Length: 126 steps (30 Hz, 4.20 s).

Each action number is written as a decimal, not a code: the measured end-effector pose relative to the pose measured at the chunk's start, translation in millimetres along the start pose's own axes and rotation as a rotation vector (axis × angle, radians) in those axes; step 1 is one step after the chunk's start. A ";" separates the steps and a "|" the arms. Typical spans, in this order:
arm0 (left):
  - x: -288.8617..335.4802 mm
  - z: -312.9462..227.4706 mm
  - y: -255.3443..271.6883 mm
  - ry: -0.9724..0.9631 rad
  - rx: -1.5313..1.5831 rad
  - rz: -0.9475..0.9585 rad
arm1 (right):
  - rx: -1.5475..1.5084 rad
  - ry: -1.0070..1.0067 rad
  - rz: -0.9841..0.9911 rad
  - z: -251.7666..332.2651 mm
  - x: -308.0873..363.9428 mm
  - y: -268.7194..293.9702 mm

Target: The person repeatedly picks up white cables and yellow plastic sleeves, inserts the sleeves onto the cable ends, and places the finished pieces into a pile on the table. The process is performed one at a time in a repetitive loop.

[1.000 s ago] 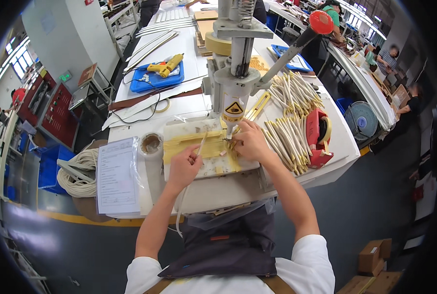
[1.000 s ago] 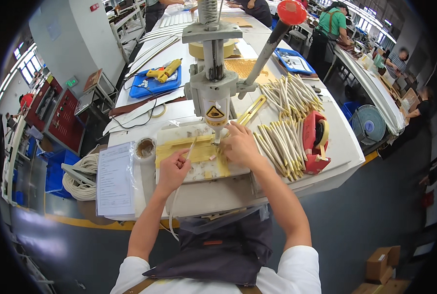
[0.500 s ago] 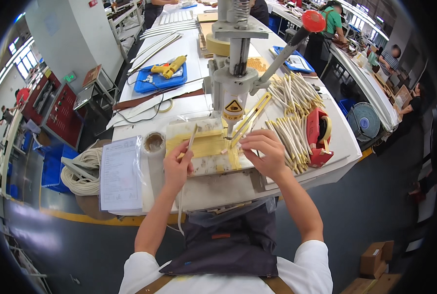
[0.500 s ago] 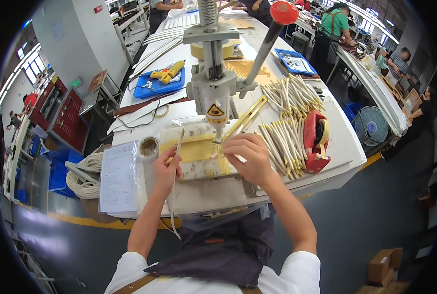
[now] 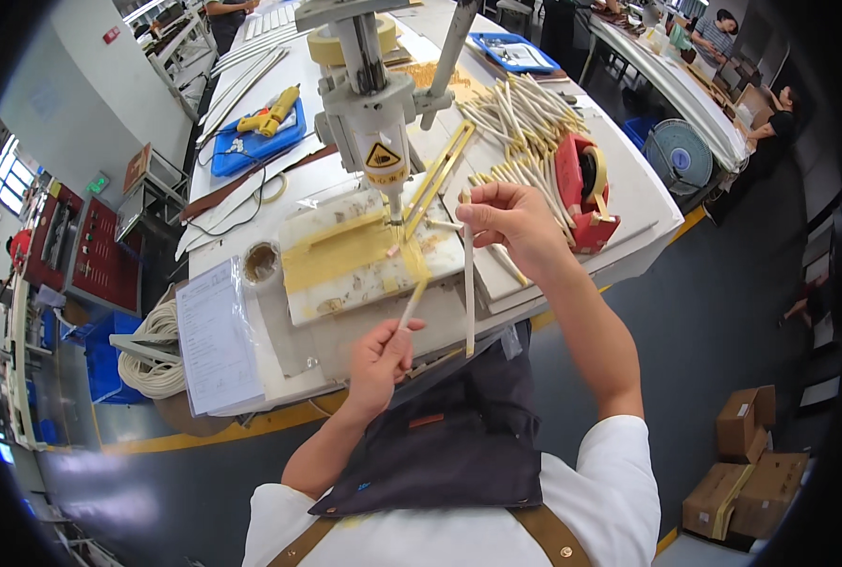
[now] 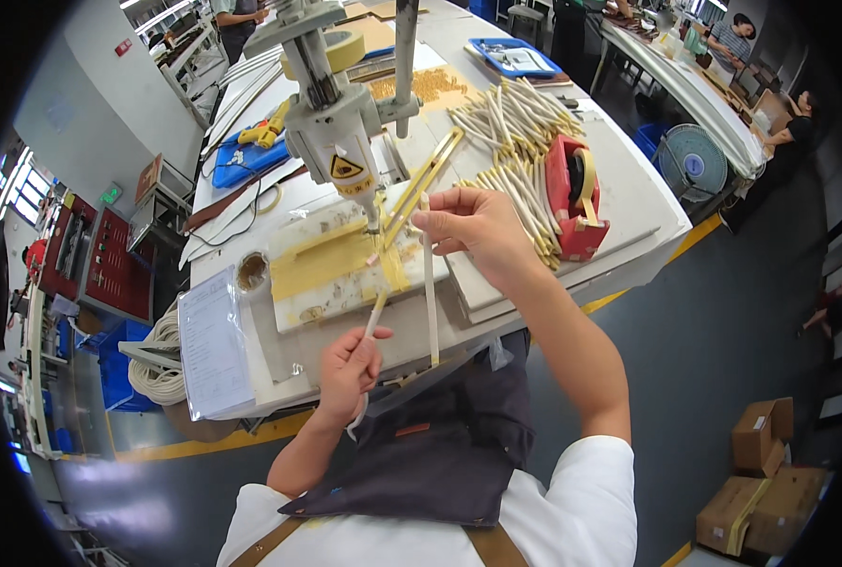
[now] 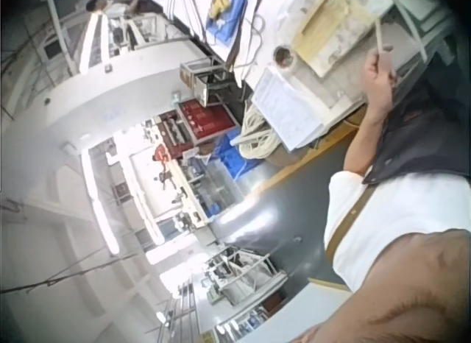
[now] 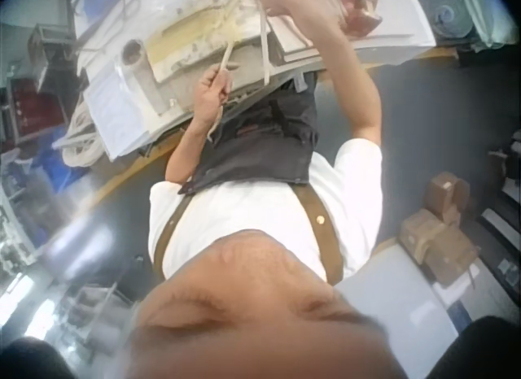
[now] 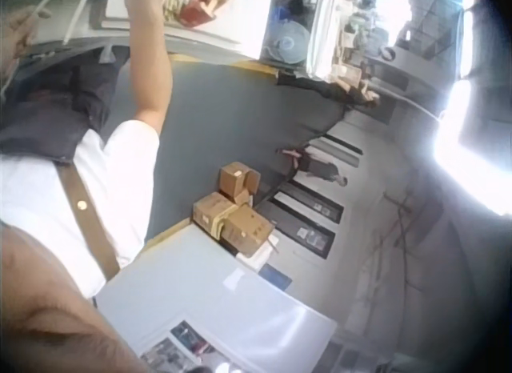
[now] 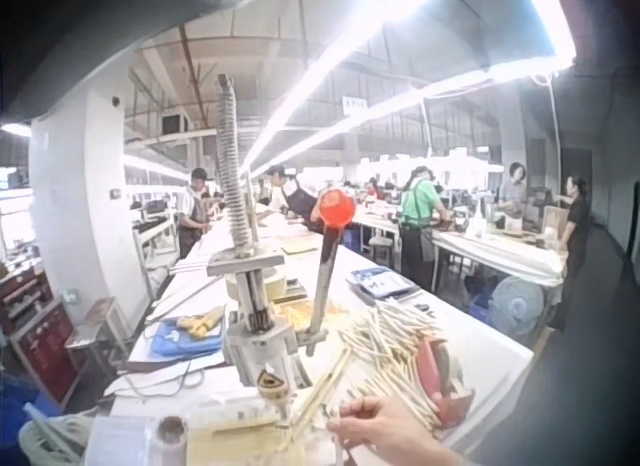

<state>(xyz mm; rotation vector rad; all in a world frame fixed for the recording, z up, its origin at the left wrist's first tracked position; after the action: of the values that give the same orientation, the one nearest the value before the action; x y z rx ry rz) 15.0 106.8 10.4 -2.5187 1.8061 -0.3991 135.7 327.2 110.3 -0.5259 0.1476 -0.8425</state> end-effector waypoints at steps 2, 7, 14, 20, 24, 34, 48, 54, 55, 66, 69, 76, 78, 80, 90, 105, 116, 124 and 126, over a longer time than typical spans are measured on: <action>7.2 5.0 -12.9 -0.009 -0.067 0.057 | -0.003 -0.016 0.006 -6.4 -0.6 3.1; 13.5 1.5 -33.8 -0.091 -0.353 0.111 | -0.013 -0.037 0.006 -17.6 -4.6 8.0; 11.7 9.6 -41.4 -0.090 -0.491 0.127 | -0.018 -0.054 0.006 -27.2 -2.7 7.5; 16.6 -5.1 -30.0 -0.151 -0.349 0.041 | 0.525 0.398 -0.159 51.5 -20.1 38.7; 11.1 7.2 -9.3 -0.168 -0.106 -0.040 | 1.096 0.397 -0.306 83.6 -47.6 68.7; 10.9 -8.7 11.5 -0.091 -0.400 -0.033 | 0.735 0.227 0.661 2.5 10.8 -27.6; 106.8 -97.7 115.5 -0.073 -1.018 -0.220 | 0.605 0.246 0.690 -46.6 16.2 -44.1; 48.9 -93.0 154.2 -0.353 -1.350 -0.561 | 0.832 0.646 0.363 -104.9 -15.3 -46.7; 38.3 -78.2 167.2 -0.365 -1.332 -0.569 | 0.859 0.628 0.340 -114.7 -19.7 -44.3; 10.2 -45.4 188.1 -0.299 -1.365 -0.519 | 0.927 0.691 0.194 -130.7 -19.2 -30.2; 8.7 -45.3 186.3 -0.296 -1.356 -0.510 | 0.895 0.709 0.212 -129.9 -20.1 -29.8; -3.8 -42.2 194.1 -0.356 -1.370 -0.454 | 0.863 0.598 0.195 -132.0 -23.9 -26.9; -6.4 -43.5 196.1 -0.358 -1.367 -0.431 | 0.856 0.594 0.195 -131.5 -22.6 -28.0; -7.8 -44.8 196.7 -0.356 -1.363 -0.413 | 0.868 0.611 0.199 -130.9 -21.7 -29.1; -18.0 -45.9 191.2 -0.330 -1.406 -0.392 | 0.899 0.635 0.202 -135.6 -21.5 -22.5; 48.3 -6.6 128.0 -0.110 0.054 -0.147 | 1.035 0.122 -0.628 98.8 43.2 172.5; 50.1 -2.7 -14.2 0.199 0.283 0.373 | 0.005 -0.044 -0.486 67.8 57.0 193.0; 22.2 6.4 -11.3 0.251 0.180 0.266 | 0.017 0.338 -0.577 21.0 87.4 192.8; 14.9 5.4 -12.5 0.248 0.152 0.255 | 0.102 0.394 -0.587 6.7 87.6 201.9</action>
<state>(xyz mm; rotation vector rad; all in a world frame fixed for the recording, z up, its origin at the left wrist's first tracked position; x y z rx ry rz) 32.2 96.3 10.1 -2.1835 2.0579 -0.8320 331.7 375.1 22.3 -0.2997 0.3171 -1.5178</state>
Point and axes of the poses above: each hand's wrist, its own x-axis away from the middle knuckle, its own y-axis out of the back of the hand, z = x × y, the point moved 5 cm from there along -x, towards the middle knuckle, and after that the axes turned 14 degrees about -x, right-handed, at the moved point
